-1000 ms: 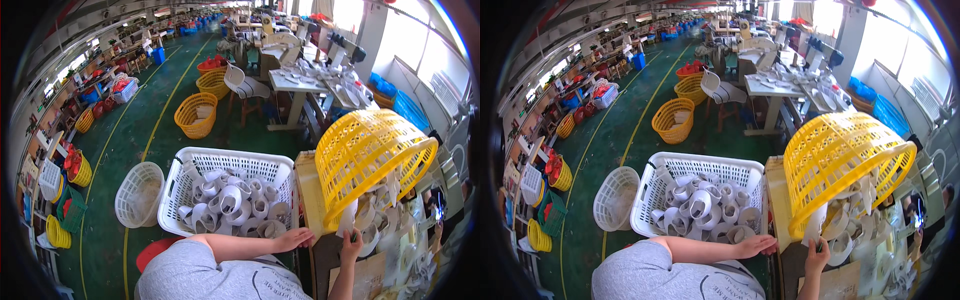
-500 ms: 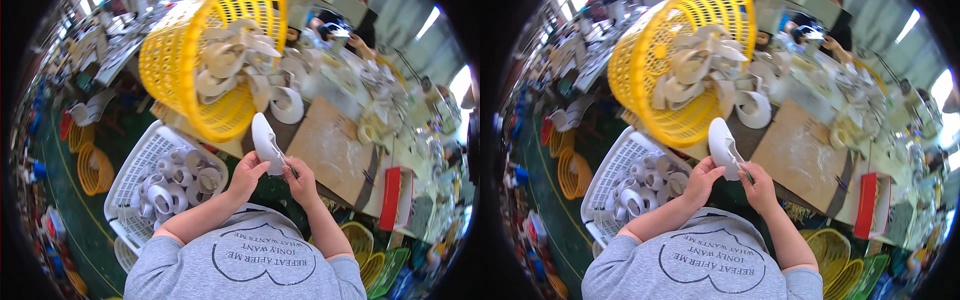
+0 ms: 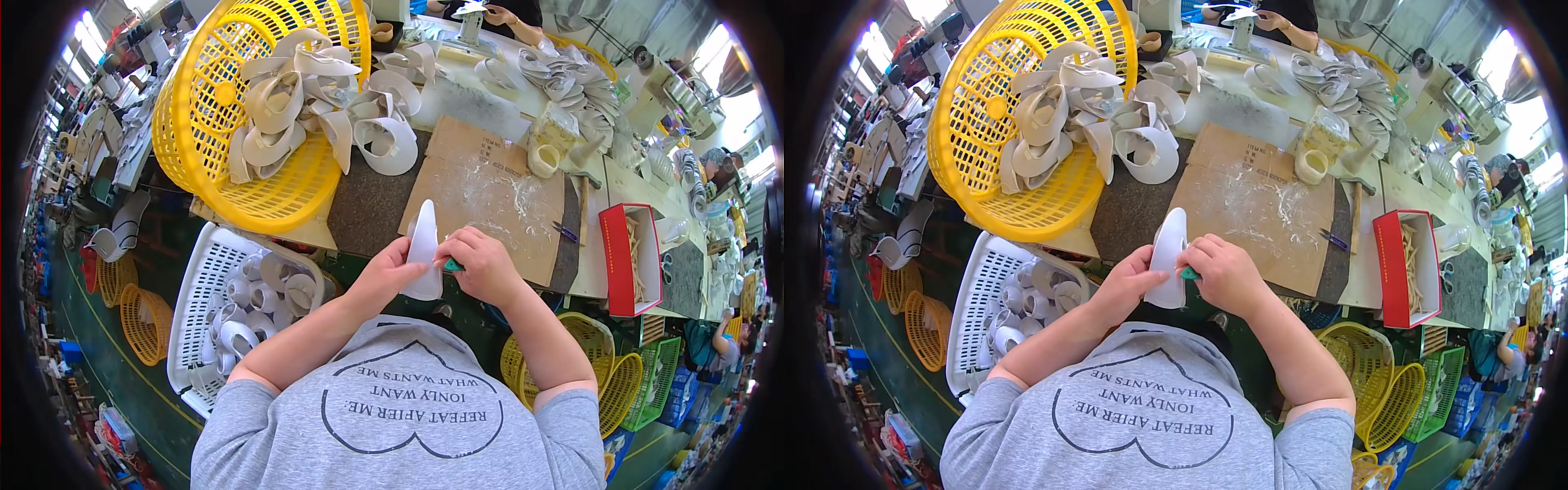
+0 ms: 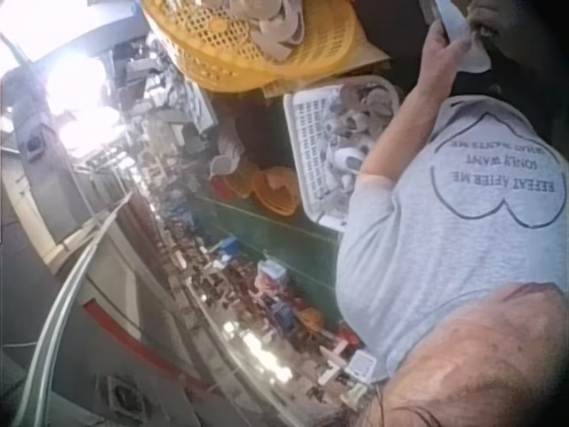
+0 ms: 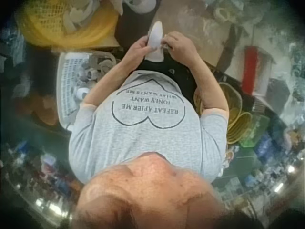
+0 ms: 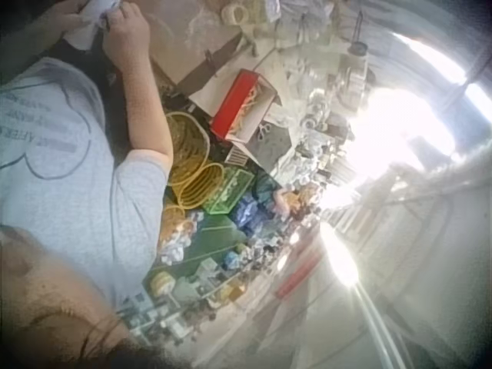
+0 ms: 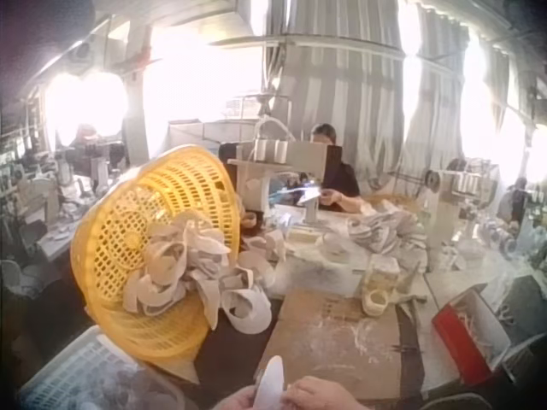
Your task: The person processes shoe uppers by taking parts from a yellow basket, applying adhesive to them with a brush, trimming threads with small snips, and placing the finished pieces into a white basket.
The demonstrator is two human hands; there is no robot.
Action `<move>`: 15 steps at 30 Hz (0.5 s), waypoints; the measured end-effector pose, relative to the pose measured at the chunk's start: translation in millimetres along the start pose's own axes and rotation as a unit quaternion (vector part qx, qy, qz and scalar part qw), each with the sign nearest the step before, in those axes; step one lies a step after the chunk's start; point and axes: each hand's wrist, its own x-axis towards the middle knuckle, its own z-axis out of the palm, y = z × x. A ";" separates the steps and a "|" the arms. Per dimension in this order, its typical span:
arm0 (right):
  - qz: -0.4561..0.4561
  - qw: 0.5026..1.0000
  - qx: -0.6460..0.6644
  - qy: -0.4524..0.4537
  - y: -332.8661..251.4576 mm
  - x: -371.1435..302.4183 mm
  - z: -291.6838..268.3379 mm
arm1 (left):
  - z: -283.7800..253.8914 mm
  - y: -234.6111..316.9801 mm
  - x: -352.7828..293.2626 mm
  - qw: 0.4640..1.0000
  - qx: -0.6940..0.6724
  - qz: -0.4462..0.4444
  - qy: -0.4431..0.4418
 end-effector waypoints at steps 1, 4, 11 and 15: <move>0.011 1.000 -0.027 -0.006 1.3 0.4 -0.6 | 6.3 -1.3 1.2 0.999 0.034 0.013 -0.006; 0.264 0.943 0.197 -0.038 1.2 -2.4 3.6 | 9.6 -5.7 9.3 0.995 0.090 0.038 -0.019; 0.302 0.887 0.349 0.029 28.8 -8.1 6.5 | 22.8 -14.9 32.5 0.998 0.031 0.021 0.044; 0.226 0.917 0.314 0.098 37.4 -21.8 -31.0 | 18.6 -30.5 43.9 0.998 0.014 -0.001 0.060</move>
